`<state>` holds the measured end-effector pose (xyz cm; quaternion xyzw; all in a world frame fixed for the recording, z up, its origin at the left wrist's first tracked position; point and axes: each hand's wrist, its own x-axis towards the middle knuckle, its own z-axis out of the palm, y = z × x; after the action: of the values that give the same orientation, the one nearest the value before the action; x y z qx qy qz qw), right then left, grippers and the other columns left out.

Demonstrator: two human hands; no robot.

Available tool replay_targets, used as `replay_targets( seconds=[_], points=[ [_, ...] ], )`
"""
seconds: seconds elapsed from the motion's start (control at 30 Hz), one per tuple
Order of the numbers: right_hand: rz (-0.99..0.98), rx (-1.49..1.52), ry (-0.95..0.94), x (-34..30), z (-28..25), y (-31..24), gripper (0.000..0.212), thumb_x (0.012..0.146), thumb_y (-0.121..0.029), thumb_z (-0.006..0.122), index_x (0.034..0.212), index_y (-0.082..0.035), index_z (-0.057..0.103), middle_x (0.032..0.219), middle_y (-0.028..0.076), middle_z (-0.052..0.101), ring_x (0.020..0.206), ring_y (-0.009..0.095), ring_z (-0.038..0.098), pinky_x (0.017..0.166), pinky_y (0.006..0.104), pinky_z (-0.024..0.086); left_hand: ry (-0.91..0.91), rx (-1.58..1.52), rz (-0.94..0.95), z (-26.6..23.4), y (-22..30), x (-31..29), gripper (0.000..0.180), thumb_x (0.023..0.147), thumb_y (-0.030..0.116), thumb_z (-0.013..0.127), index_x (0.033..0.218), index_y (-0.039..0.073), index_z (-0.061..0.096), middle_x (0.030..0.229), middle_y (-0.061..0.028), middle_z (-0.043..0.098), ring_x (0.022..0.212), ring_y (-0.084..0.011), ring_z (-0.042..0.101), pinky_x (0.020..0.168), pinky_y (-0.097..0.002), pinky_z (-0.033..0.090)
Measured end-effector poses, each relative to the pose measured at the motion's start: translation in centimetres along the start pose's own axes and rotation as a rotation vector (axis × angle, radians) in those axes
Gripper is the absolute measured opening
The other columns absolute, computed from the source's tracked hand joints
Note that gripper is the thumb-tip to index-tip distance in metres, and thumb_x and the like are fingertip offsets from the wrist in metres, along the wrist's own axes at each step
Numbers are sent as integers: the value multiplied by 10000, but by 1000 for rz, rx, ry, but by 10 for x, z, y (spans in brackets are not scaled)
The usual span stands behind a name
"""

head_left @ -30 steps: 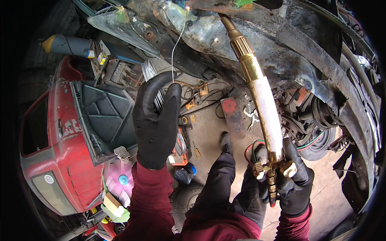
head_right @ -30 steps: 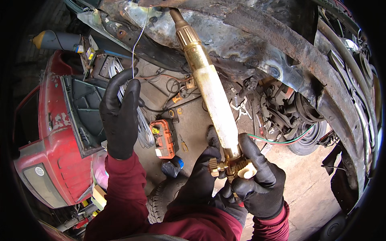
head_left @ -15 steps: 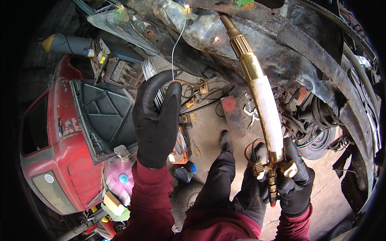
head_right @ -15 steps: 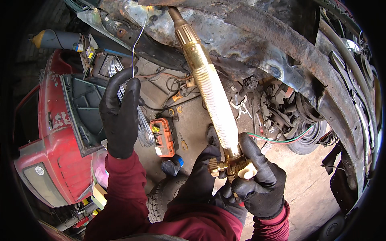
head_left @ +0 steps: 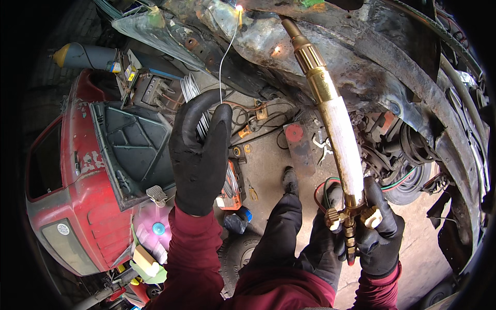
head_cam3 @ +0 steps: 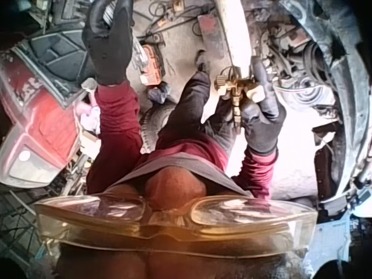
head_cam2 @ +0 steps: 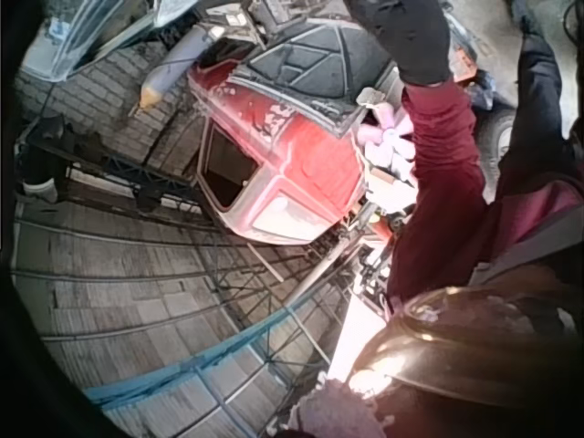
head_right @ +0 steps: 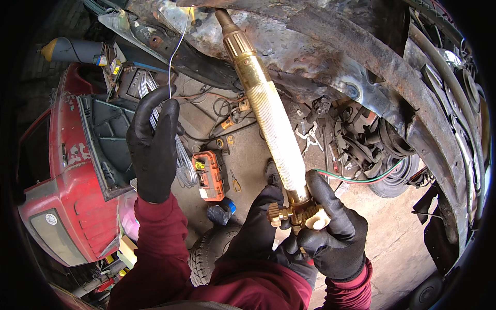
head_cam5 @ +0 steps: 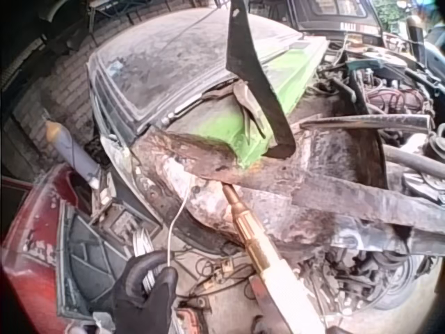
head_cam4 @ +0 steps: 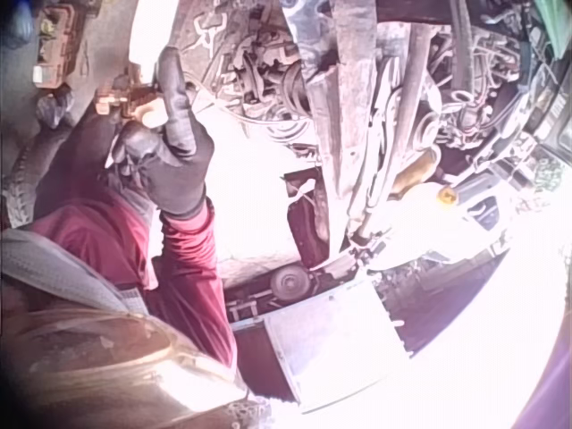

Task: The person uses a welding torch and filler rod to weld a damaged section of a car's front body panel. They repeatedly apply heat and feed filler wire into the joint, creating visible weld beads along the seam.

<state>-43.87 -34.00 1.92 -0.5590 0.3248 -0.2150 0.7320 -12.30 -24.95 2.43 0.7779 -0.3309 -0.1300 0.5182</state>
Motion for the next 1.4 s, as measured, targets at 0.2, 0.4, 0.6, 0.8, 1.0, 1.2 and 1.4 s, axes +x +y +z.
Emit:
replay_targets(
  seconds=[0.2,0.4,0.6,0.8,1.0,1.2,1.4],
  points=[
    [19,-22,25,2,1,-1,824,1018,-387,819,1645,23,475,1095,206,806,747,167,763,695,317,633,-4,-30,4,1,-1,0,289,1077,20,688,1364,-5,668,1111,-13,669,804,-9,534,644,-213,438],
    [-69,-143,44,7,2,1,790,1026,-343,816,1640,26,482,1083,186,808,764,163,763,714,311,631,5,-16,-12,1,-1,-1,281,1079,42,697,1356,-4,671,1102,-15,673,800,-10,534,642,-214,439],
    [157,109,31,0,4,-13,813,1010,-360,831,1633,34,488,1081,177,806,762,165,764,716,311,632,11,6,0,1,-1,2,276,1082,66,702,1347,-7,672,1086,-18,674,795,-15,532,635,-220,438],
    [158,95,14,-3,-2,-10,830,971,-291,873,1633,34,493,1114,175,805,819,164,767,757,320,632,1,-4,-21,1,0,0,259,1081,69,699,1325,-14,679,1084,-34,678,820,-32,573,649,-235,473],
    [101,-161,29,-32,-13,-9,842,902,-180,904,1622,21,517,1195,206,794,978,220,776,877,370,619,-22,119,-92,-2,-2,-16,276,1067,84,710,1319,-23,687,1175,-89,688,877,-91,659,712,-259,536],
    [108,-271,47,-40,-17,-13,797,977,-201,804,1678,-54,454,995,187,796,656,183,730,572,308,582,-19,46,-89,-2,-1,-20,277,1062,85,712,1319,-17,694,1191,-107,676,923,-129,674,754,-289,555],
    [172,-161,80,-25,-9,-19,736,987,-133,786,1641,29,489,1094,173,814,768,149,758,688,293,611,-5,25,-44,3,0,-13,267,1062,83,714,1308,-18,697,1182,-113,684,923,-138,669,781,-311,562]
  ],
)
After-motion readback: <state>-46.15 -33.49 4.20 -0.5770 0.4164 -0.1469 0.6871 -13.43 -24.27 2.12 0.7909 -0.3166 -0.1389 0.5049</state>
